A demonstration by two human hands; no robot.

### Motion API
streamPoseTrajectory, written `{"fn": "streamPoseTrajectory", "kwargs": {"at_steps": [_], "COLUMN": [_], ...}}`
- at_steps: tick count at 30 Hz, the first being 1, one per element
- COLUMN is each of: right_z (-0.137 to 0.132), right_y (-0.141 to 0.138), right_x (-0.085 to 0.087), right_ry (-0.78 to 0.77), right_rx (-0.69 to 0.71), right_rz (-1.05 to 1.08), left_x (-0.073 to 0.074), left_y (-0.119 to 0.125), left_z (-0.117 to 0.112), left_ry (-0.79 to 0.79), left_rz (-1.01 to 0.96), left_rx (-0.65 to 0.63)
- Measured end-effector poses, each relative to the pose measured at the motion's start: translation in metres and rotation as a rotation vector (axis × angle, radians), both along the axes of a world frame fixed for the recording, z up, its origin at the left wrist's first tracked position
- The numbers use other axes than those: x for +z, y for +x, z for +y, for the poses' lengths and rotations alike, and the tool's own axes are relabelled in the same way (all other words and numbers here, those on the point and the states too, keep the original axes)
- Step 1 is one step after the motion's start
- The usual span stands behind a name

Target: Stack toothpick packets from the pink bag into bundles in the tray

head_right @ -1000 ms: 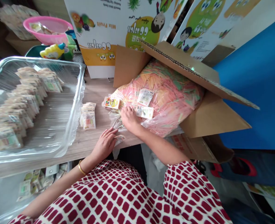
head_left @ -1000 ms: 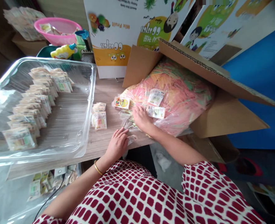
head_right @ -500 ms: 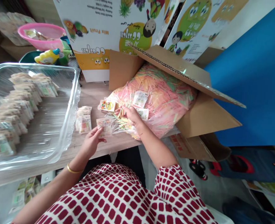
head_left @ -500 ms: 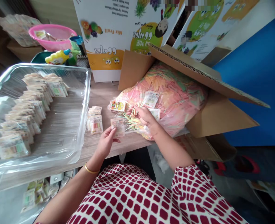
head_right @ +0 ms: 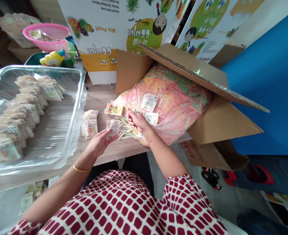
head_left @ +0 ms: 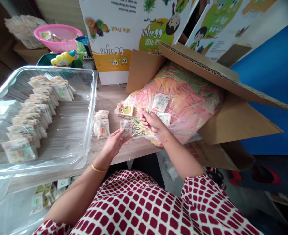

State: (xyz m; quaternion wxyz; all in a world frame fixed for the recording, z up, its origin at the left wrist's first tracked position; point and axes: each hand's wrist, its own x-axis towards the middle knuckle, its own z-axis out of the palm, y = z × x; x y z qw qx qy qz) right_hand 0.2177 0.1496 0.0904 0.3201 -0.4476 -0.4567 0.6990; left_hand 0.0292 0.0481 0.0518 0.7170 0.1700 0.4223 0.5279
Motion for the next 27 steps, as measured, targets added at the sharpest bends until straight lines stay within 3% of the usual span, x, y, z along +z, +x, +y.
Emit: {"fn": "streamPoseTrajectory", "kwargs": {"at_steps": [5,7,12,16,18,23,27], "right_z": [-0.030,-0.041,-0.055,-0.051,-0.047,-0.033,-0.030], "right_y": [-0.012,-0.015,-0.019,-0.017,-0.015,-0.014,-0.028], "right_x": [0.007,0.009,0.012,0.010,0.009,0.018,0.027], "right_ry": [0.490,0.616,0.771,0.758,0.708,0.396,0.353], "right_rx": [-0.080,-0.063,0.185,0.268,0.226,-0.074,-0.236], "right_rz": [-0.321,-0.428,-0.777,-0.958,-0.834,-0.157,-0.036], "left_x": [-0.004,-0.005,-0.001,0.003,0.003,0.004,0.005], "left_y": [0.004,0.005,0.006,0.006,0.006,0.006,0.010], "left_z": [0.003,0.003,0.000,-0.004,-0.005,-0.008,-0.010], "left_ry": [0.054,0.063,0.101,0.160,0.164,0.152,0.160], "left_rz": [0.069,0.103,0.160,0.163,0.154,0.135,0.139], "left_rx": [0.060,0.080,0.051,0.017,0.020,0.018,-0.025]}}
